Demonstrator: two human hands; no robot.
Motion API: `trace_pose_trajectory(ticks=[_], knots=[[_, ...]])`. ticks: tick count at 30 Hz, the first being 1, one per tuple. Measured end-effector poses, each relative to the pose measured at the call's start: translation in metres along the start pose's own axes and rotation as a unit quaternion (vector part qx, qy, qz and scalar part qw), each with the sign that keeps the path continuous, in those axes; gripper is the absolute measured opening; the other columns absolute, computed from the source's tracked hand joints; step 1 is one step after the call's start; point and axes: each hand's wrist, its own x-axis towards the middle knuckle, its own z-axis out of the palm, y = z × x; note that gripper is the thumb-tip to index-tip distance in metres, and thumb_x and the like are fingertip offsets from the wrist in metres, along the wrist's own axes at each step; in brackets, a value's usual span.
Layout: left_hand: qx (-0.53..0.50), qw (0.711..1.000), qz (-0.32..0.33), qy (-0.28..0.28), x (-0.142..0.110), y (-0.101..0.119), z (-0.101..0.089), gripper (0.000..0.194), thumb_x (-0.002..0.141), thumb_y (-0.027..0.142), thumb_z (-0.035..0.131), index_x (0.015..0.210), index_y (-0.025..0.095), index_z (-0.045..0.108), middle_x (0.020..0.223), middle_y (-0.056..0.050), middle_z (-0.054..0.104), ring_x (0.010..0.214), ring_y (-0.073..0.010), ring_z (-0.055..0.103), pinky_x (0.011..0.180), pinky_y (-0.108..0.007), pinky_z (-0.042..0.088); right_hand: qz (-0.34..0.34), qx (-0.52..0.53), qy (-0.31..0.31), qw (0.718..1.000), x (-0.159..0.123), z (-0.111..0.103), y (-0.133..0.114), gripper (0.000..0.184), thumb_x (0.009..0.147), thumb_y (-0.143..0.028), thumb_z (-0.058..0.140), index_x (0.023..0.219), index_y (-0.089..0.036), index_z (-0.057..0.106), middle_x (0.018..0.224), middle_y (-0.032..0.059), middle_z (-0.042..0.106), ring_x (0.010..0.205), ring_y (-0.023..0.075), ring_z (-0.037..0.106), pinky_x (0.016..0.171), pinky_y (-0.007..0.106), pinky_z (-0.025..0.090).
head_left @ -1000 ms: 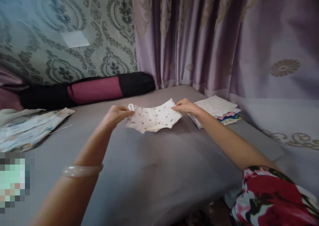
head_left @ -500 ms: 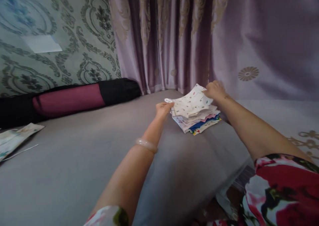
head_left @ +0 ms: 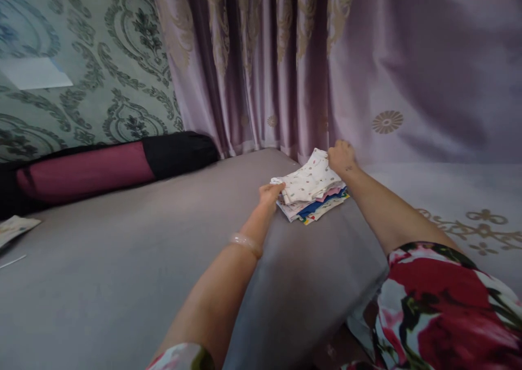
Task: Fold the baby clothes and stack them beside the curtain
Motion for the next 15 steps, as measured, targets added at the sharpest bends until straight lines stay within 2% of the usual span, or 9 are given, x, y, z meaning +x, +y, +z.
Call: trace_pose_trajectory(ticks=[3, 7, 12, 15], knots=[[-0.006, 1.0, 0.005, 0.008, -0.004, -0.008, -0.004, 0.035, 0.057, 0.034, 0.083, 0.05, 0.016, 0.054, 0.049, 0.001, 0.048, 0.05, -0.0088, 0.044, 0.049, -0.023, 0.034, 0.002, 0.003, 0.012, 1.0, -0.005, 0.008, -0.004, 0.033, 0.092, -0.011, 0.039, 0.111, -0.005, 0.065, 0.123, 0.0228, 0.051, 0.116, 0.0306, 0.042, 0.09, 0.039, 0.034], [-0.007, 1.0, 0.009, -0.011, -0.007, -0.012, -0.006, 0.034, 0.058, 0.028, 0.081, 0.047, 0.016, 0.052, 0.051, 0.001, 0.049, 0.051, -0.0086, 0.046, 0.051, -0.023, 0.034, 0.003, 0.011, 0.027, 1.0, -0.011, 0.014, -0.006, 0.034, 0.093, -0.013, 0.038, 0.111, -0.004, 0.065, 0.121, 0.0221, 0.051, 0.115, 0.0296, 0.042, 0.09, 0.037, 0.034], [-0.048, 0.998, 0.025, 0.03, -0.003, -0.011, 0.002, 0.025, 0.06, 0.024, 0.078, 0.057, 0.015, 0.056, 0.053, 0.004, 0.05, 0.049, -0.0076, 0.046, 0.051, -0.022, 0.036, 0.011, 0.034, 0.044, 0.998, -0.005, 0.021, -0.004, 0.034, 0.094, -0.011, 0.036, 0.112, -0.003, 0.064, 0.121, 0.0219, 0.05, 0.115, 0.0294, 0.04, 0.091, 0.038, 0.033], [-0.049, 0.999, 0.017, 0.018, 0.0, -0.013, 0.007, 0.026, 0.062, 0.028, 0.078, 0.059, 0.016, 0.054, 0.05, 0.005, 0.046, 0.045, -0.0074, 0.044, 0.048, -0.022, 0.035, 0.017, 0.028, 0.05, 0.998, 0.0, 0.025, -0.004, 0.038, 0.092, -0.008, 0.032, 0.112, -0.003, 0.064, 0.121, 0.0227, 0.05, 0.114, 0.0294, 0.041, 0.089, 0.038, 0.034]])
